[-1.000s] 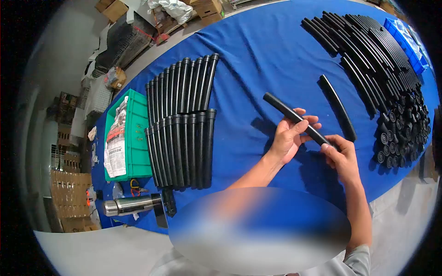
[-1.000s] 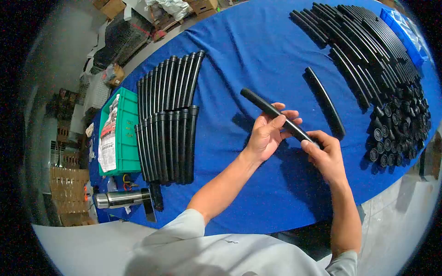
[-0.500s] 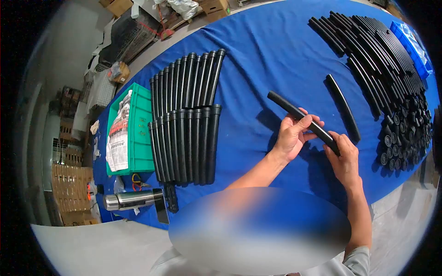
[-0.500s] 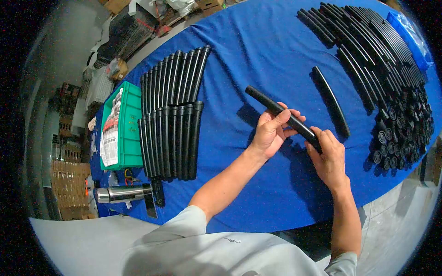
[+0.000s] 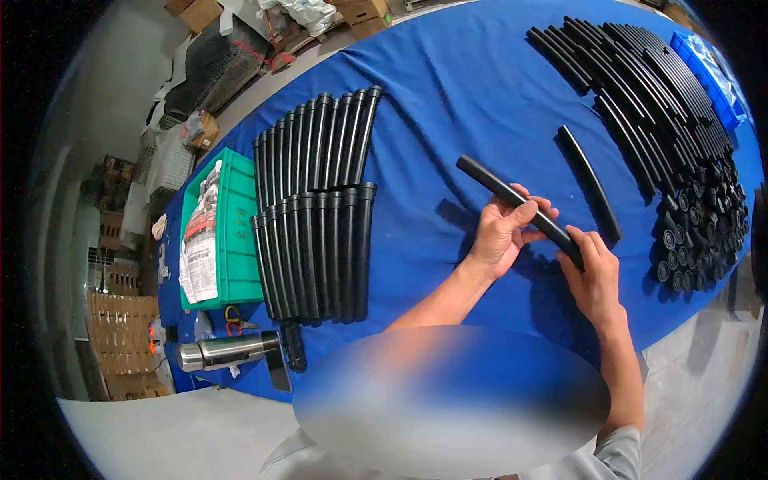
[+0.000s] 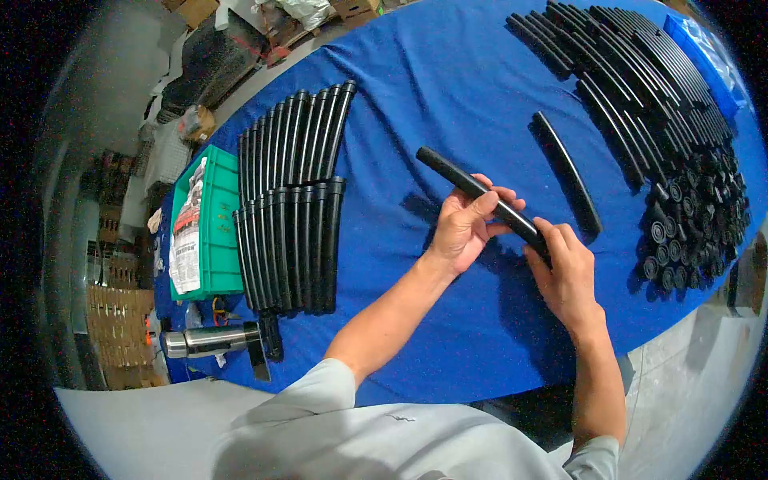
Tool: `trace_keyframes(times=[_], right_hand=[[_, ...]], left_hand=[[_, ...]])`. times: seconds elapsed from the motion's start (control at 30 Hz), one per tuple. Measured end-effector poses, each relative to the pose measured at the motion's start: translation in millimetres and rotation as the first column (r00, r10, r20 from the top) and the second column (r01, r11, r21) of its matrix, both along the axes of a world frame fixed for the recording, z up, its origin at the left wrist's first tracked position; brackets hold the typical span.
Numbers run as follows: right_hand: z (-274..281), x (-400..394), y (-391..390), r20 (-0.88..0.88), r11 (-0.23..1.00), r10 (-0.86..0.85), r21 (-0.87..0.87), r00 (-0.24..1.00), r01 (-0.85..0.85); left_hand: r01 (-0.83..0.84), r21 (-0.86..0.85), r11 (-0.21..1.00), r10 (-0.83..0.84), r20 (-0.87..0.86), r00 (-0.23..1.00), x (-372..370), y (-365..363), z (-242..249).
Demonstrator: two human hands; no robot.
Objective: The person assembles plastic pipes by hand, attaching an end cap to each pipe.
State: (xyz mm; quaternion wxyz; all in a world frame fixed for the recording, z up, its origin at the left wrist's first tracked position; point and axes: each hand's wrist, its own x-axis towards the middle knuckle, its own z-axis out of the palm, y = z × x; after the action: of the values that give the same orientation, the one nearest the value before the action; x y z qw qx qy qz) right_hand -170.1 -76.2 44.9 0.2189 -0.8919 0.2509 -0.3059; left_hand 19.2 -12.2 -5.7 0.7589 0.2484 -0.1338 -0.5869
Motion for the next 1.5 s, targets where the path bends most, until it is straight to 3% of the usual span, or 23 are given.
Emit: trace_keyframes(times=[0.03,0.1,0.17,0.2,0.23,0.27,0.3,0.37,0.5,0.57,0.6,0.7,0.8,0.9,0.97,1.03,1.17,1.2,1.3,1.33,1.43,1.47,1.5], right_hand=[[4.6,0.8,-0.7,0.006,0.942,0.009,0.335,1.000,-0.010],[19.5,-5.0,-1.3,0.017,0.523,-0.019,0.852,1.000,-0.004],[16.8,-9.4,-7.4,0.069,0.319,0.017,0.945,0.997,-0.071],[16.7,-9.4,-8.1,-0.002,0.427,0.032,0.904,0.999,-0.011],[2.7,-6.4,-5.6,0.096,0.799,0.032,0.596,0.995,-0.083],[0.3,-6.2,-7.2,0.059,0.963,0.045,0.262,0.997,-0.058],[5.9,-7.7,-3.8,-0.119,0.984,0.022,0.175,0.993,-0.001],[0.2,-7.1,0.5,-0.093,0.986,0.013,0.165,0.996,0.002],[14.3,-6.7,-1.3,-0.001,0.718,0.024,0.695,1.000,-0.017],[5.8,-6.7,-2.5,0.083,0.806,0.044,0.586,0.996,-0.085],[0.1,-2.9,-2.0,0.144,0.947,0.030,0.311,0.989,-0.074],[-4.9,-5.3,-1.2,0.032,0.999,0.041,0.020,0.999,-0.042],[-8.7,-5.5,-4.0,0.165,0.948,0.083,0.293,0.983,-0.129],[32.9,-7.7,-8.3,-0.008,0.309,0.076,0.951,0.997,-0.016],[11.0,-7.1,-6.2,0.037,0.730,0.062,0.680,0.997,-0.070],[-0.9,-6.5,-2.6,0.127,0.995,0.058,0.073,0.990,-0.068],[-4.9,-6.0,-2.1,0.200,0.949,0.061,0.293,0.978,-0.120],[8.8,-8.2,-4.7,0.137,0.805,0.060,0.579,0.989,-0.129],[15.1,-11.1,-10.4,0.033,0.589,0.071,0.805,0.997,-0.069],[1.0,-5.9,-4.9,0.203,0.902,0.004,0.422,0.979,-0.091],[-10.8,-8.3,-2.4,0.046,0.998,0.050,0.022,0.998,-0.052],[-16.9,-7.9,-2.0,0.111,0.994,0.045,0.095,0.993,-0.056],[-10.4,-8.9,-3.7,0.074,0.898,0.048,0.434,0.996,-0.075]], left_hand=[[-0.002,-0.009,1.000,0.002,0.002,1.000,1.0,1.6,2.4],[0.025,-0.032,0.999,-0.026,-0.012,1.000,-0.4,3.4,6.6],[0.025,0.032,0.999,-0.026,0.036,0.999,-0.9,4.0,5.9],[0.001,0.049,0.999,-0.004,0.050,0.999,-2.3,3.1,8.4],[-0.024,0.057,0.998,0.021,0.052,0.998,-2.1,3.2,8.2],[-0.049,0.071,0.996,0.044,0.075,0.996,-0.6,2.5,4.1],[-0.046,0.081,0.996,0.040,0.070,0.997,0.1,3.4,5.2],[-0.023,0.052,0.998,0.021,0.054,0.998,1.6,3.8,3.3],[-0.005,0.038,0.999,0.003,0.053,0.999,4.0,5.7,2.7],[-0.018,0.043,0.999,0.015,0.069,0.997,4.1,5.6,2.9],[-0.025,0.053,0.998,0.021,0.074,0.997,4.5,5.2,2.0],[-0.043,0.041,0.998,0.040,0.071,0.997,3.1,4.9,1.9],[-0.053,0.042,0.998,0.050,0.056,0.997,3.4,5.8,2.7],[-0.029,0.050,0.998,0.029,0.002,1.000,3.8,8.0,8.0],[-0.037,0.047,0.998,0.036,0.014,0.999,4.6,6.2,6.3],[-0.040,0.051,0.998,0.040,0.006,0.999,6.4,5.6,2.3],[-0.041,0.065,0.997,0.040,0.020,0.999,4.1,6.6,9.8],[-0.034,0.051,0.998,0.033,0.021,0.999,4.4,6.5,8.6],[-0.026,0.024,0.999,0.025,0.030,0.999,5.2,7.0,2.7],[-0.031,0.021,0.999,0.030,0.040,0.999,5.3,6.9,2.0],[-0.032,0.030,0.999,0.030,0.040,0.999,9.1,6.5,-0.9],[-0.027,0.038,0.999,0.026,0.034,0.999,9.1,6.9,-1.8],[-0.032,0.037,0.999,0.031,0.024,0.999,7.6,7.3,0.7]])
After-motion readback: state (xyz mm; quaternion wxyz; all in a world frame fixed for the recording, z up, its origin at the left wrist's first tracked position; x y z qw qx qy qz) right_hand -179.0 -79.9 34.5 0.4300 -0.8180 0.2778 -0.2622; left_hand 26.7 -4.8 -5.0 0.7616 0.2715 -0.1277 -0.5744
